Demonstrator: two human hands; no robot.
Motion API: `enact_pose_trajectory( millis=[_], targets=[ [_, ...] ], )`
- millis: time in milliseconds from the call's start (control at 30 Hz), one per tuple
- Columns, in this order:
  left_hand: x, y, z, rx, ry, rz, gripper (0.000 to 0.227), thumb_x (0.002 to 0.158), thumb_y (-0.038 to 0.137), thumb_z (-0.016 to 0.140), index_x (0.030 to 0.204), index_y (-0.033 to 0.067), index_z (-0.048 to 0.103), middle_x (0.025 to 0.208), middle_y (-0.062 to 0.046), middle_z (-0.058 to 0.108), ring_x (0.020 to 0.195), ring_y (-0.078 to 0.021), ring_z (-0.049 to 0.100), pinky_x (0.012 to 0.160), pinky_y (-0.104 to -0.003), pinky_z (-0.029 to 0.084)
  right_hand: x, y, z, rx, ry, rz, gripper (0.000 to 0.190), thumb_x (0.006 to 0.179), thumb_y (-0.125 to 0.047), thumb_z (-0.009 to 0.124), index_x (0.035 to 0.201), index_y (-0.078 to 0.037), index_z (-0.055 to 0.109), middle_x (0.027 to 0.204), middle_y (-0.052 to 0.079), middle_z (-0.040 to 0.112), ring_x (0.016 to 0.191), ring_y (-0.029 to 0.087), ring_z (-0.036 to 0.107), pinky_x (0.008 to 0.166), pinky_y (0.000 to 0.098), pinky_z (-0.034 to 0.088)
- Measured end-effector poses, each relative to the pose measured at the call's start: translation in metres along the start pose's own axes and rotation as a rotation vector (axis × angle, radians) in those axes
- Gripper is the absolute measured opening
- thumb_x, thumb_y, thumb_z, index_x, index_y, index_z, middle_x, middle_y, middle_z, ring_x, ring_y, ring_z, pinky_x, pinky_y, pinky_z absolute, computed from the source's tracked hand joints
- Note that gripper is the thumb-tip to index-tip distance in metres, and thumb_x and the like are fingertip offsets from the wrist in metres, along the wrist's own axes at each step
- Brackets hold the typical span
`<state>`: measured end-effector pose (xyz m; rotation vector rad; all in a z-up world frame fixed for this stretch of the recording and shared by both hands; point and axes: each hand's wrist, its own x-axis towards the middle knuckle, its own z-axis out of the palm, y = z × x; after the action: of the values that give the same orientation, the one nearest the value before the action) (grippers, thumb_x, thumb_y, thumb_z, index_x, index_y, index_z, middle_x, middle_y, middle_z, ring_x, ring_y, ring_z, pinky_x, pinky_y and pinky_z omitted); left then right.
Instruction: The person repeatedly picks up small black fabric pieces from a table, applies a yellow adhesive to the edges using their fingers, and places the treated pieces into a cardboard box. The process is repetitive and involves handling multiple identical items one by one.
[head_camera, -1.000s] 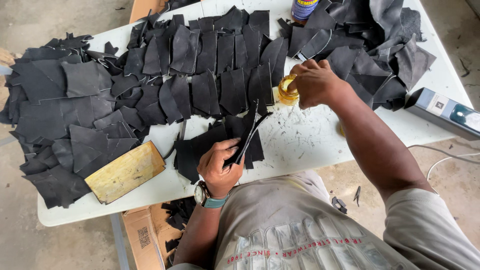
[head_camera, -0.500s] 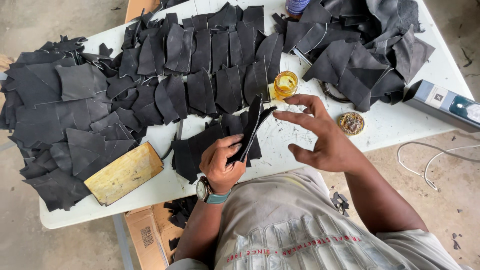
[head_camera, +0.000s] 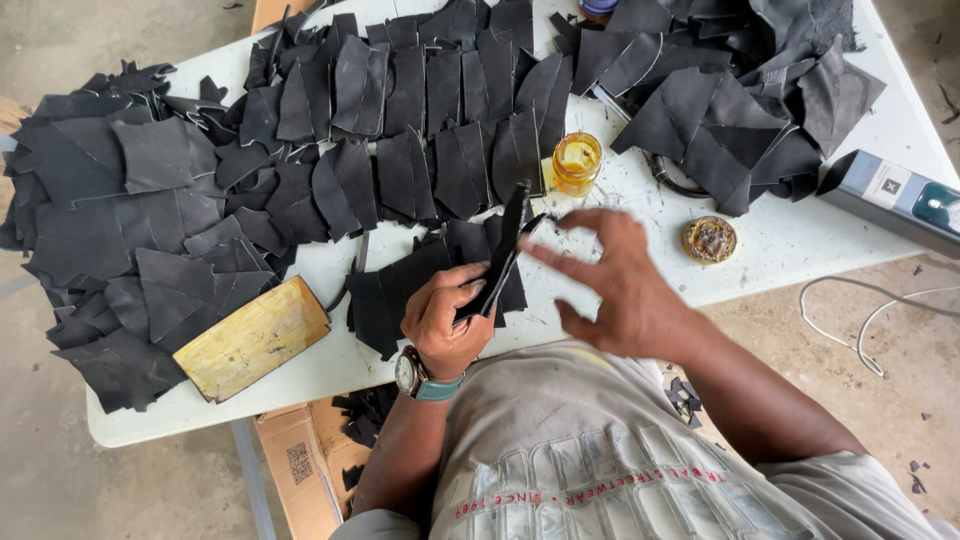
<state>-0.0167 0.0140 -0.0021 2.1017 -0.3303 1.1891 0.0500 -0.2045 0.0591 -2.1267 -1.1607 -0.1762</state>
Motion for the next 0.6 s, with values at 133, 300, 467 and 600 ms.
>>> enact_pose_trajectory(
  millis=[133,300,467,600],
  targets=[
    [0.001,0.001,-0.002,-0.033,-0.008,-0.046,0.026,0.084,-0.007,0.08,0.086,0.0005,0.055,0.096,-0.015,0.075,0.084,-0.0262,0.078,0.069,-0.031,0.064,-0.007,-0.007,0.006,-0.01,0.004,-0.029,0.073,0.072,-0.008,0.081,0.142,-0.023,0.063,0.13,0.02,0.053,0.12,0.038,0.049,0.101,0.0495,0.04],
    [0.003,0.003,-0.002,-0.05,-0.028,-0.049,0.024,0.081,-0.008,0.075,0.087,-0.0002,0.053,0.098,-0.017,0.075,0.085,-0.028,0.078,0.069,-0.032,0.064,-0.006,-0.015,0.015,-0.079,-0.034,-0.09,0.068,0.073,-0.012,0.081,0.138,-0.028,0.065,0.126,0.018,0.054,0.119,0.038,0.049,0.095,0.049,0.04],
    [0.001,0.002,-0.001,-0.015,-0.011,-0.009,0.026,0.084,-0.01,0.077,0.087,0.001,0.053,0.097,-0.015,0.076,0.086,-0.0263,0.078,0.069,-0.032,0.063,0.001,-0.016,0.004,-0.297,0.083,0.003,0.065,0.076,-0.011,0.078,0.138,-0.025,0.067,0.128,0.017,0.055,0.122,0.04,0.048,0.1,0.052,0.041],
    [-0.001,0.001,-0.002,-0.039,-0.022,-0.057,0.026,0.084,-0.008,0.077,0.087,0.0007,0.053,0.099,-0.017,0.075,0.086,-0.0271,0.078,0.069,-0.031,0.063,-0.002,-0.024,0.015,-0.219,0.07,-0.119,0.049,0.077,-0.011,0.078,0.125,-0.023,0.075,0.124,0.013,0.058,0.12,0.033,0.051,0.096,0.0474,0.04]
  ],
)
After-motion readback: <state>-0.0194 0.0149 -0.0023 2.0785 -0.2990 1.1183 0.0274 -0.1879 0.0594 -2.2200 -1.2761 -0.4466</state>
